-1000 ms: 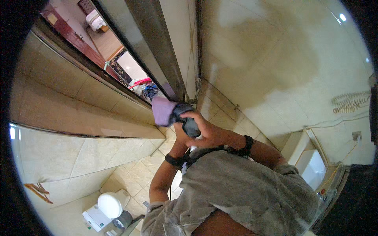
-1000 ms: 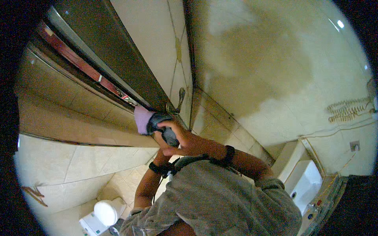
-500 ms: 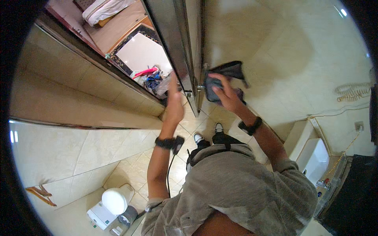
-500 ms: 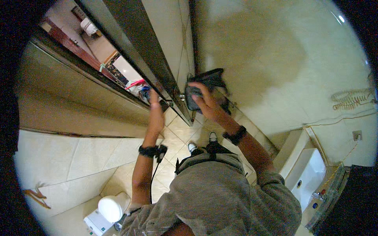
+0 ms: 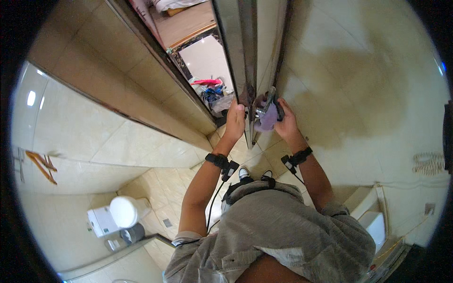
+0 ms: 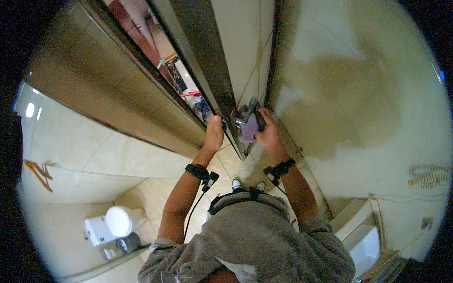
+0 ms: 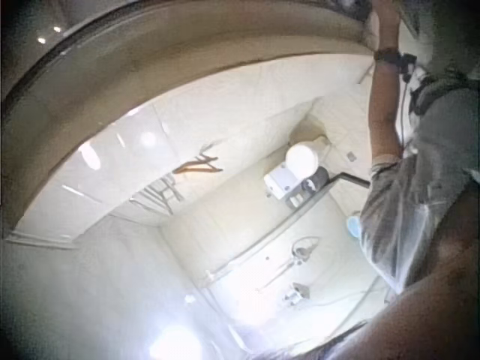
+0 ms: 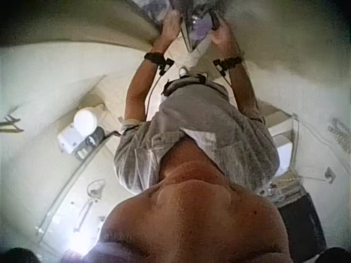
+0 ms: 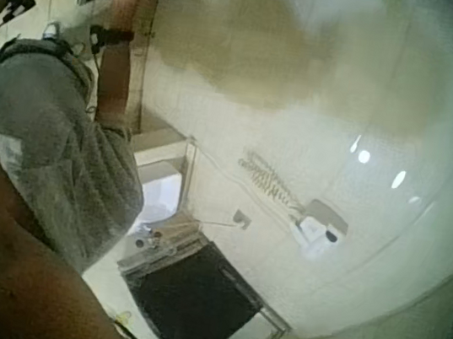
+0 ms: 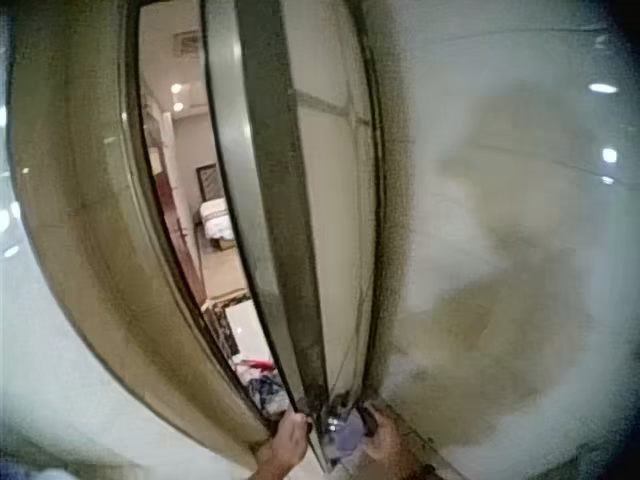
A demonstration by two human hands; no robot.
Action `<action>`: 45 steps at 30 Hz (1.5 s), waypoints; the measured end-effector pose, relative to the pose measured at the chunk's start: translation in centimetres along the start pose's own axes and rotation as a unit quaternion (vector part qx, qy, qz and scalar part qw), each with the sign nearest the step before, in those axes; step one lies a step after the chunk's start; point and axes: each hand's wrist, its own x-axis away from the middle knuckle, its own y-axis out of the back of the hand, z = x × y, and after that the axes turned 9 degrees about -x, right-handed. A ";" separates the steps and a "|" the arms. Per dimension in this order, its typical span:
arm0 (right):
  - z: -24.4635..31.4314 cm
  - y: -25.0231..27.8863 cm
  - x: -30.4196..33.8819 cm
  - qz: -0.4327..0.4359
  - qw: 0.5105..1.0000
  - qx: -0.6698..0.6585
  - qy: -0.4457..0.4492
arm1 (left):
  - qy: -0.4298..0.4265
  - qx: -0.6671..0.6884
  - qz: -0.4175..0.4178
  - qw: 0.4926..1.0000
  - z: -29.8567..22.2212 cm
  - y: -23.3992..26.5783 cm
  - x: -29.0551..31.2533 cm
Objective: The person enters a bedroom and places a purple cloth on a red table. They then pick up a green mop and proceed to mop the tiled floor around two beds and a table, moving the mop back and forth across the room.
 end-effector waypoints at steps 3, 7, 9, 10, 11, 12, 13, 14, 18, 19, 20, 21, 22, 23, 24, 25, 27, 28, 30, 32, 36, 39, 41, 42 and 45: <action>0.5 4.4 3.3 0.108 0.845 0.501 0.153 | 0.052 0.021 0.029 0.998 -0.2 -0.9 1.3; 2.6 1.2 9.7 0.155 0.919 0.352 0.091 | 0.046 0.025 0.039 0.998 -3.2 -2.1 1.2; 3.4 2.3 11.1 0.013 0.997 0.043 -0.061 | 0.021 0.009 0.066 0.998 -4.8 -2.2 1.2; 4.2 3.5 11.3 -0.054 0.996 -0.026 -0.062 | 0.005 -0.009 0.089 0.996 -5.7 -2.4 1.2; 4.8 4.2 11.3 -0.118 0.986 -0.097 -0.064 | -0.010 -0.029 0.110 0.993 -6.2 -2.6 1.3; 4.9 5.0 11.4 -0.131 0.986 -0.071 -0.072 | -0.026 -0.030 0.132 0.990 -6.4 -2.9 1.7; 5.1 5.4 11.1 -0.142 0.986 -0.047 -0.077 | -0.044 -0.032 0.155 0.986 -6.4 -3.4 1.7; 5.5 6.0 10.9 -0.156 0.984 -0.024 -0.078 | -0.065 -0.031 0.181 0.981 -6.2 -4.0 1.4; 3.3 11.6 11.4 -0.126 0.971 0.197 -0.056 | -0.139 0.031 0.318 0.937 -5.8 -5.6 -1.1; 3.6 11.8 11.5 -0.180 0.973 0.134 -0.060 | -0.176 0.055 0.357 0.916 -5.6 -5.4 -2.2; 3.7 12.5 11.8 -0.229 0.969 0.067 -0.066 | -0.211 0.076 0.393 0.892 -5.0 -4.8 -3.4; 3.8 13.0 12.1 -0.275 0.959 -0.001 -0.070 | -0.246 0.097 0.427 0.865 -4.0 -4.4 -4.6; 4.0 12.8 12.0 -0.245 0.926 0.282 -0.062 | -0.250 0.098 0.399 0.877 -2.5 -4.0 -4.8; 4.4 12.4 12.4 -0.199 0.815 0.542 -0.053 | -0.208 0.106 0.416 0.879 -1.2 -3.3 -5.8; 4.8 12.2 12.6 -0.134 0.637 0.757 -0.044 | -0.166 0.113 0.431 0.880 0.3 -2.4 -6.9; 5.0 14.0 13.3 -0.241 0.808 0.537 -0.016 | -0.127 0.123 0.448 0.876 1.5 -1.5 -7.9; 4.7 19.4 14.6 -0.356 0.925 0.127 0.046 | -0.078 0.123 0.384 0.912 4.2 0.0 -10.0; 4.5 20.4 14.9 -0.384 0.919 -0.016 0.085 | -0.053 0.131 0.354 0.925 6.1 0.2 -10.9; 3.5 20.5 14.1 -0.392 0.909 -0.015 0.143 | -0.011 0.112 0.309 0.944 8.3 1.5 -13.0; 1.5 20.2 14.8 -0.341 0.750 0.564 0.057 | -0.037 0.071 0.285 0.955 9.5 2.8 -15.7; -2.6 21.5 11.9 -0.315 0.570 0.743 -0.157 | -0.083 -0.034 0.239 0.967 13.9 6.0 -20.0; -4.1 24.0 7.0 -0.286 0.592 0.705 -0.266 | -0.084 -0.094 0.181 0.975 16.3 7.6 -24.2; -4.2 26.6 1.5 -0.226 0.600 0.709 -0.295 | -0.028 -0.138 0.200 0.970 18.7 8.4 -25.6; -4.5 28.2 -1.5 -0.187 0.606 0.710 -0.307 | 0.007 -0.144 0.201 0.969 18.9 8.9 -26.9; -4.1 33.5 -14.7 -0.011 0.661 0.700 -0.270 | 0.065 -0.179 0.188 0.964 22.1 10.1 -28.8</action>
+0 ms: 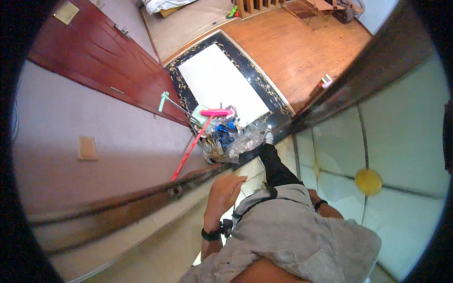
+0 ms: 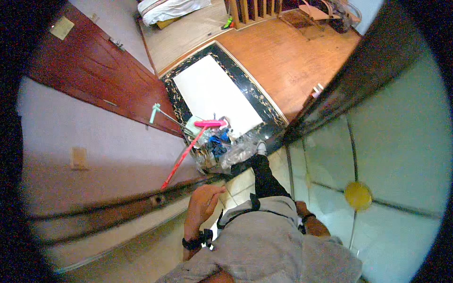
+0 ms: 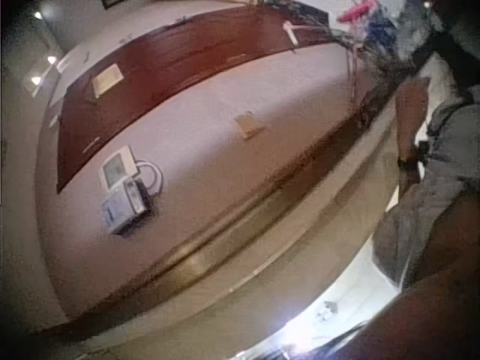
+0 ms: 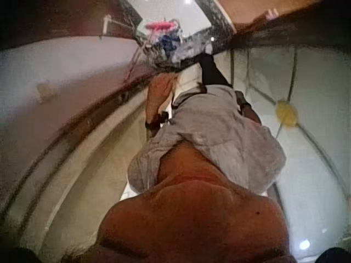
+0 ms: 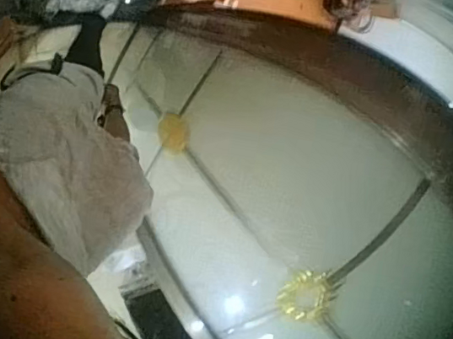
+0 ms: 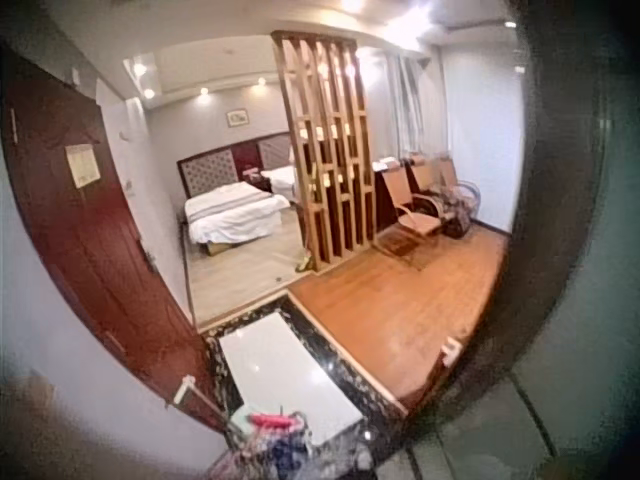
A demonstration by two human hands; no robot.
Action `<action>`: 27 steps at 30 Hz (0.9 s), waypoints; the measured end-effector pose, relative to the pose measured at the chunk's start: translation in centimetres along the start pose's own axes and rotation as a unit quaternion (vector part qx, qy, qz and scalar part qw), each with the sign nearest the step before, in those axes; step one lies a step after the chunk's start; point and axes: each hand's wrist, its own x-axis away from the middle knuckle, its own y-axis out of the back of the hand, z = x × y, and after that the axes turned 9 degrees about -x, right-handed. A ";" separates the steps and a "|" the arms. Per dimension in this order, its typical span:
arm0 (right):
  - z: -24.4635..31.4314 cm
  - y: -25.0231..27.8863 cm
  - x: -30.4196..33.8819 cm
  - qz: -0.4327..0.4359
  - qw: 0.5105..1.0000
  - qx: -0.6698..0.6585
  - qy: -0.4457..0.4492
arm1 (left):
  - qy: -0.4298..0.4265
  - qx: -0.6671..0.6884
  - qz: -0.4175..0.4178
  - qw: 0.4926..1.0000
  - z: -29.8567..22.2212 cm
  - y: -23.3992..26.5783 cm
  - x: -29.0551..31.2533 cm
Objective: The person enters a bedroom and places a purple cloth on a red table. They then pick up a green mop and proceed to mop the tiled floor around two beds and a table, moving the mop back and forth across the room.
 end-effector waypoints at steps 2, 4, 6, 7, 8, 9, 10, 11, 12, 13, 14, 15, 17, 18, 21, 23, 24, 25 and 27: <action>-5.8 5.3 -7.9 0.039 0.873 -0.459 -0.160 | 0.051 -0.037 0.010 0.998 2.5 0.9 -2.5; 5.7 8.7 -18.5 0.092 0.963 0.237 -0.085 | 0.107 -0.103 0.025 0.989 2.3 0.8 -4.4; 13.0 13.2 -26.7 0.035 0.984 0.152 -0.088 | 0.123 -0.105 0.008 0.987 2.9 1.6 -8.7; 16.4 15.4 -30.5 0.011 0.995 0.061 -0.078 | 0.145 -0.087 -0.001 0.986 3.3 1.7 -11.1; 19.9 17.0 -33.7 0.012 0.996 -0.048 -0.070 | 0.151 -0.080 0.008 0.985 3.6 2.2 -13.0; 23.8 18.3 -36.5 0.022 0.988 -0.142 -0.058 | 0.153 -0.072 0.020 0.985 4.0 2.6 -15.1; 28.5 19.1 -38.7 0.050 0.981 -0.184 -0.035 | 0.159 -0.066 0.024 0.985 4.3 3.0 -17.0; 36.8 19.4 -38.5 0.115 0.983 -0.140 -0.021 | 0.196 -0.040 -0.005 0.980 4.7 3.0 -18.0; 45.4 20.9 -37.5 0.165 0.981 -0.097 -0.004 | 0.217 -0.012 -0.035 0.976 4.6 2.9 -19.3; 46.8 20.2 -39.6 0.209 0.961 -0.120 0.136 | 0.223 0.005 -0.061 0.973 4.5 2.9 -21.8; 47.7 20.5 -40.9 0.248 0.921 -0.143 0.263 | 0.194 -0.016 -0.053 0.979 6.5 0.7 -23.1; 51.2 20.8 -40.6 0.290 0.906 -0.122 0.284 | 0.194 -0.066 -0.045 0.978 6.7 0.5 -25.4; 58.3 24.6 -37.0 0.350 0.854 -0.123 0.364 | 0.173 -0.075 -0.045 0.981 7.3 -1.2 -30.7; 60.6 26.7 -35.4 0.355 0.824 -0.139 0.420 | 0.143 -0.104 -0.040 0.983 8.4 -3.1 -32.6; 65.1 29.4 -37.9 0.331 0.821 -0.004 0.465 | -0.006 -0.044 -0.220 0.974 13.8 -4.4 -37.7; 70.8 33.6 -42.5 0.375 0.763 -0.028 0.525 | -0.073 -0.062 -0.247 0.964 16.5 -2.8 -43.8; 72.8 34.4 -45.1 0.397 0.732 -0.042 0.552 | -0.060 -0.010 -0.213 0.975 18.6 -2.3 -46.2; 74.4 34.5 -47.8 0.446 0.728 -0.029 0.520 | -0.033 0.047 -0.179 0.982 20.2 -1.2 -48.4; 78.5 38.9 -52.0 0.477 0.702 -0.052 0.526 | 0.018 0.121 -0.138 0.983 23.9 -0.3 -52.4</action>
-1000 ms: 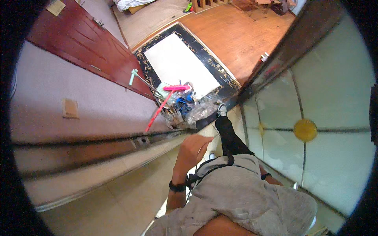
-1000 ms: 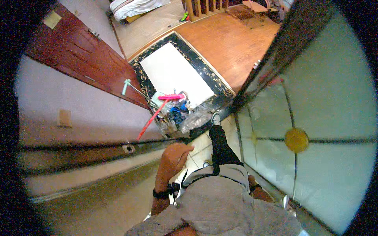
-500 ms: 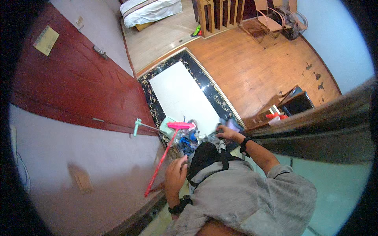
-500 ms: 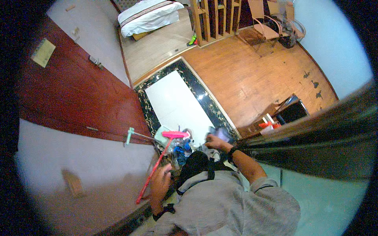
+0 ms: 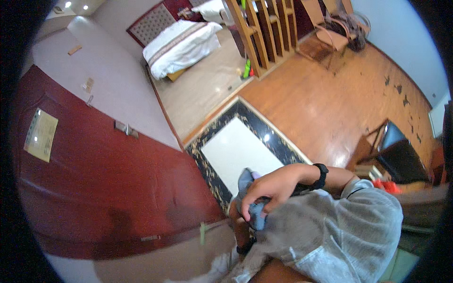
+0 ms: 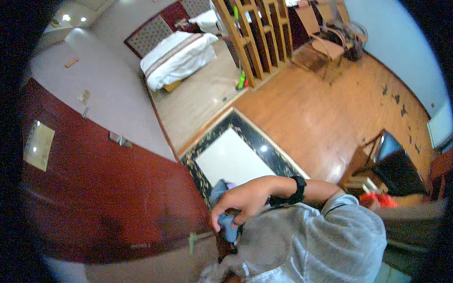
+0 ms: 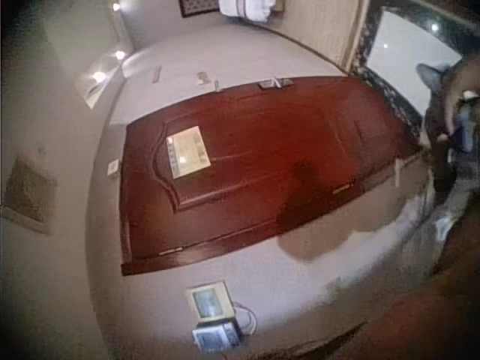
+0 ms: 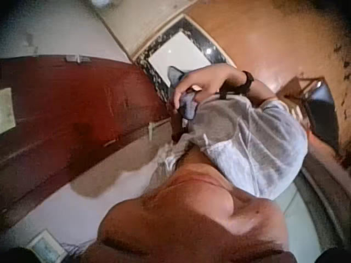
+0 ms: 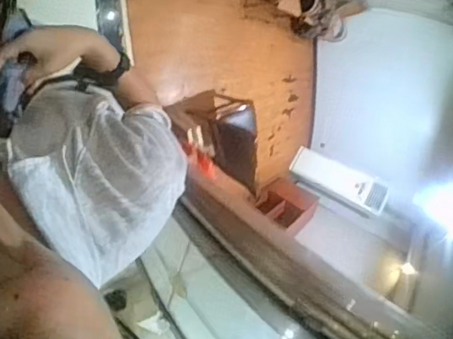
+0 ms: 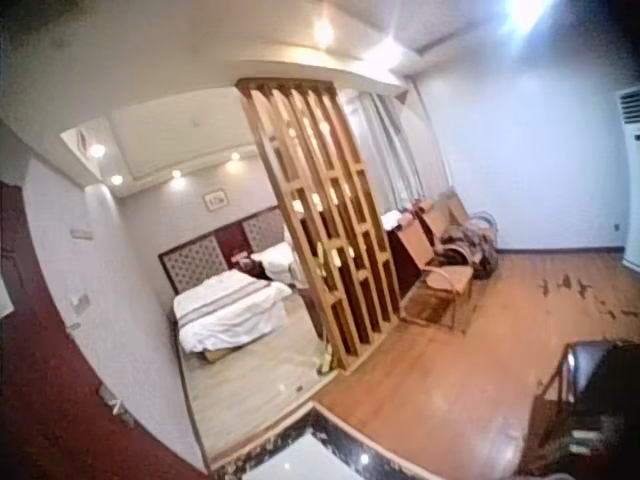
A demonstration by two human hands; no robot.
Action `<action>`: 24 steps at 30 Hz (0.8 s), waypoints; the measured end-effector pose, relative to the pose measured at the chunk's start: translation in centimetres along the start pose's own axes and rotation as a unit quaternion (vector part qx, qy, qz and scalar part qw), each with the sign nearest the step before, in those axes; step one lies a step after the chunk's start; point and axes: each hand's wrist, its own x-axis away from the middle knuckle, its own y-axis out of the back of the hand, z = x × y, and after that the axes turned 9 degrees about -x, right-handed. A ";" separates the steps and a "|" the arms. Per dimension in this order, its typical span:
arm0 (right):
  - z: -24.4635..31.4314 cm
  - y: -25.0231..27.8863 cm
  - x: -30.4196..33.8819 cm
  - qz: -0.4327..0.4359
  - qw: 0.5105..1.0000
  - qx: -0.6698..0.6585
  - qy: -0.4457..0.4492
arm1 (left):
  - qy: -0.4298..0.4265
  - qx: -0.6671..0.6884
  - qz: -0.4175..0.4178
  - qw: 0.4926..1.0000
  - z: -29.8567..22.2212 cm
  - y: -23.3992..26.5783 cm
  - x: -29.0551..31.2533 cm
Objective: The person enters a bedroom and places a purple cloth on a red table. They then pick up a green mop and proceed to mop the tiled floor around two beds and a table, moving the mop back and forth across the room.
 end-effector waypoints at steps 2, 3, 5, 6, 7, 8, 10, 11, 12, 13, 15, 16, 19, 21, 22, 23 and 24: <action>1.3 6.5 0.8 -0.008 0.998 -0.028 0.052 | 0.036 0.048 0.023 0.998 3.0 -0.2 -4.6; 1.6 9.2 2.4 -0.037 0.995 -0.065 0.061 | 0.039 0.068 0.023 0.997 4.5 -1.1 -7.7; -1.5 13.2 6.2 -0.160 0.972 -0.141 0.101 | 0.034 0.031 -0.003 0.999 6.2 0.2 -12.4; -3.3 15.6 7.1 -0.261 0.940 -0.195 0.098 | 0.010 0.013 -0.015 1.000 6.9 0.7 -15.6; -6.0 18.4 6.4 -0.356 0.891 -0.269 0.085 | -0.015 -0.011 -0.023 1.000 8.4 1.7 -18.7; -7.3 20.1 5.9 -0.408 0.872 -0.265 0.054 | -0.030 -0.038 -0.037 0.998 9.6 1.6 -20.4; -9.3 23.8 5.2 -0.475 0.844 -0.247 0.014 | -0.064 -0.120 -0.058 0.989 12.1 2.2 -24.4; -10.0 25.5 5.0 -0.490 0.839 -0.235 0.007 | -0.079 -0.160 -0.073 0.981 13.2 2.2 -26.5; -10.8 27.2 4.7 -0.505 0.834 -0.222 -0.001 | -0.056 -0.162 -0.081 0.982 14.5 2.0 -28.4; -11.2 30.1 4.2 -0.502 0.848 -0.166 0.016 | -0.051 -0.162 -0.070 0.983 15.1 2.2 -31.3; -13.2 35.8 3.1 -0.451 0.861 -0.235 -0.008 | -0.036 -0.163 -0.048 0.985 16.7 2.7 -36.3; -15.5 39.1 1.9 -0.391 0.903 -0.165 -0.064 | -0.002 -0.064 0.014 0.998 19.2 3.1 -39.0; -20.2 46.0 -4.8 -0.281 0.948 0.143 -0.051 | 0.111 0.142 0.077 0.981 22.6 4.6 -47.1; -21.5 50.6 -8.3 -0.195 0.955 0.169 -0.144 | 0.161 -0.043 0.048 0.985 27.3 5.7 -50.0; -22.5 53.1 -10.2 -0.199 0.957 0.184 -0.101 | 0.154 0.016 0.011 0.988 29.9 6.5 -51.2; -23.6 55.4 -11.9 -0.205 0.956 0.203 -0.056 | 0.140 0.073 -0.027 0.987 31.4 7.4 -52.4; -24.3 57.6 -13.2 -0.210 0.952 0.221 -0.011 | 0.172 0.108 -0.052 0.978 32.2 7.9 -53.3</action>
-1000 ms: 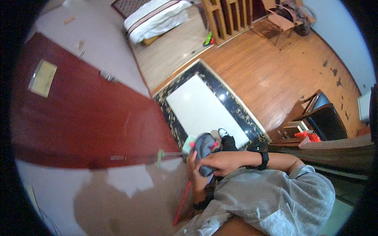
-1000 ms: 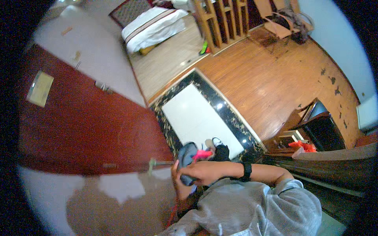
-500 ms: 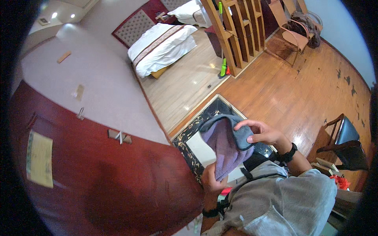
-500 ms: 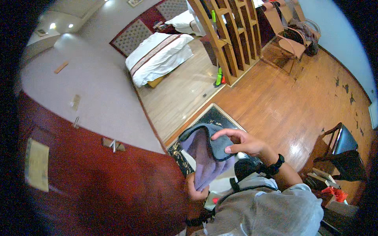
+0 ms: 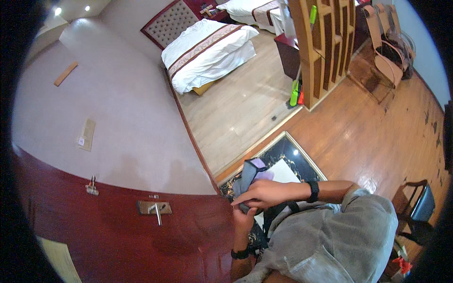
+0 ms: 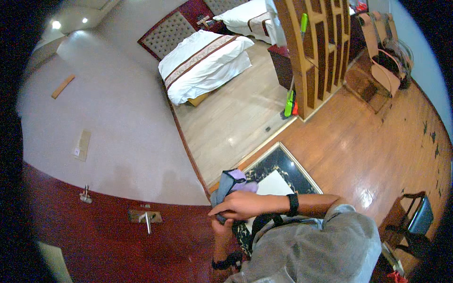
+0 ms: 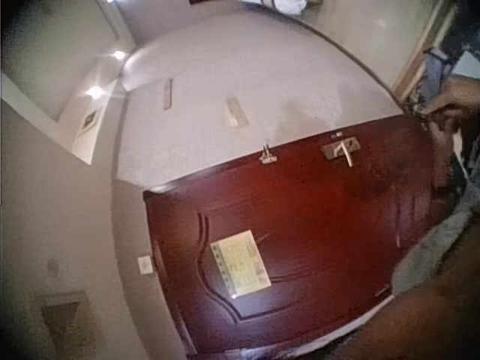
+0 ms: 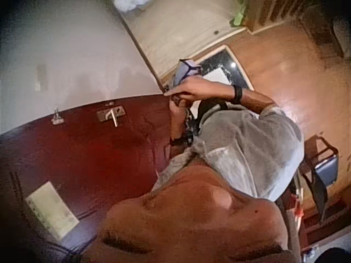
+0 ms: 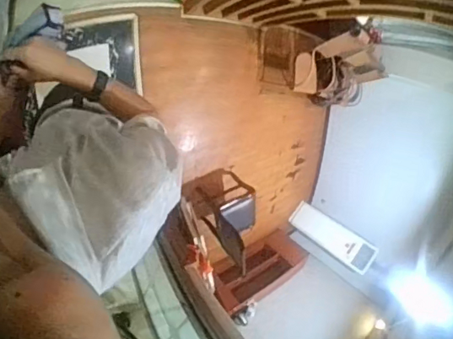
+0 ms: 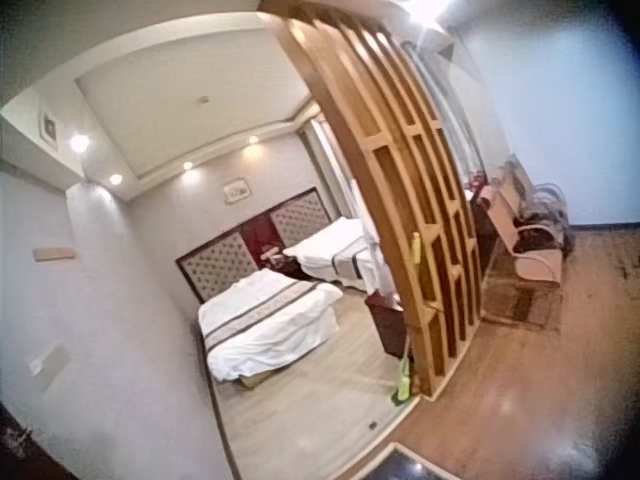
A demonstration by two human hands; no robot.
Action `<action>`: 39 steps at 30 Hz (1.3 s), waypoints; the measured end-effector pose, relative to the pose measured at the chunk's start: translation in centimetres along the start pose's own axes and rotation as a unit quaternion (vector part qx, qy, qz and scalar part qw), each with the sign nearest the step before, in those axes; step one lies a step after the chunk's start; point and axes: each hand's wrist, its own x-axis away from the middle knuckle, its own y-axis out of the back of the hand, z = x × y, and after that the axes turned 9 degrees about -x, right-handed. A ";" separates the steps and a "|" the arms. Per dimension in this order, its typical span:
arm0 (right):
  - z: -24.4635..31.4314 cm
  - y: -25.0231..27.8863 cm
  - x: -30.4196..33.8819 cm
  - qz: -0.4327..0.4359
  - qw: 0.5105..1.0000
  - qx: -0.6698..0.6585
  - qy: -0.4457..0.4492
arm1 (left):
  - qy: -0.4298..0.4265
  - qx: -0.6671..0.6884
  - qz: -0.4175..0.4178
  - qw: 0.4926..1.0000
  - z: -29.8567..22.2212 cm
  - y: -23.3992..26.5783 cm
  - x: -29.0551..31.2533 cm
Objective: The person enters a bedroom and places a purple cloth on a red table. They then pick up a green mop and proceed to mop the tiled floor around two beds and a table, moving the mop back and forth across the room.
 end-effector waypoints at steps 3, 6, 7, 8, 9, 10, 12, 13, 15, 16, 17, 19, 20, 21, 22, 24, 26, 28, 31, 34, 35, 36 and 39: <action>-1.9 5.2 -5.1 -0.011 0.998 -0.013 0.065 | 0.048 0.052 -0.079 0.994 0.4 1.6 -5.1; -4.9 11.5 -8.9 0.032 0.993 0.069 0.088 | 0.036 0.051 -0.136 0.989 5.2 3.3 -10.9; -6.4 13.1 -10.2 0.043 0.990 0.103 0.085 | 0.037 0.098 -0.182 0.978 4.6 3.7 -14.0; -7.9 15.1 -12.0 -0.009 0.989 0.077 0.125 | 0.038 0.145 -0.221 0.964 2.8 4.4 -17.4; -8.9 17.7 -13.5 -0.039 0.986 0.083 0.143 | 0.042 0.191 -0.262 0.945 1.9 5.3 -20.4; -9.4 20.4 -14.3 -0.070 0.981 0.087 0.156 | 0.026 0.127 -0.299 0.945 4.5 7.1 -23.1; -10.5 25.5 -15.4 -0.135 0.974 0.096 0.156 | 0.014 0.098 -0.341 0.935 5.6 9.3 -28.5; -11.0 28.2 -16.1 -0.168 0.969 0.107 0.149 | 0.012 0.134 -0.350 0.927 3.9 9.5 -31.9; -12.0 32.2 -16.7 -0.212 0.956 0.174 0.107 | 0.009 0.181 -0.398 0.899 3.1 9.6 -38.0; -12.9 33.9 -17.1 -0.221 0.945 0.229 0.079 | -0.024 0.191 -0.403 0.895 3.1 9.9 -41.1; -14.1 35.5 -17.7 -0.233 0.928 0.286 0.054 | -0.055 0.117 -0.339 0.932 2.6 10.7 -44.4; -16.4 37.6 -17.9 -0.227 0.925 0.292 -0.085 | -0.123 -0.034 -0.193 0.973 0.8 11.2 -50.7; -19.2 38.0 -17.9 -0.239 0.918 0.282 -0.140 | -0.169 -0.068 -0.207 0.961 0.6 10.6 -53.8; -22.1 38.5 -17.6 -0.250 0.909 0.272 -0.195 | -0.196 -0.120 -0.178 0.957 0.6 9.7 -56.6; -25.2 38.9 -16.0 -0.237 0.892 0.278 -0.266 | -0.229 -0.172 -0.142 0.948 0.8 8.8 -59.4; -31.6 39.4 -13.1 -0.204 0.853 0.277 -0.392 | -0.233 -0.177 -0.064 0.954 1.6 6.5 -64.3; -35.9 40.8 -13.4 -0.263 0.879 0.155 -0.366 | -0.232 -0.241 -0.008 0.943 1.3 3.3 -68.9; -39.7 42.8 -15.4 -0.277 0.908 0.096 -0.301 | -0.248 -0.266 0.107 0.925 -0.1 0.5 -73.5; -45.2 47.9 -24.0 -0.200 0.971 -0.011 -0.131 | -0.296 -0.265 0.178 0.900 -0.3 -2.2 -81.7; -53.0 52.9 -29.6 0.104 0.955 0.082 -0.266 | -0.283 -0.292 0.198 0.892 -2.6 -4.5 -90.0; -53.7 55.1 -30.7 0.064 0.968 0.035 -0.242 | -0.297 -0.266 0.181 0.899 -3.3 -4.3 -92.1; -54.4 57.3 -31.9 0.024 0.977 -0.007 -0.214 | -0.312 -0.241 0.160 0.905 -4.2 -3.9 -94.4; -54.8 63.8 -34.6 -0.127 0.992 0.002 -0.010 | -0.315 -0.185 0.140 0.920 -6.2 -3.6 -100.6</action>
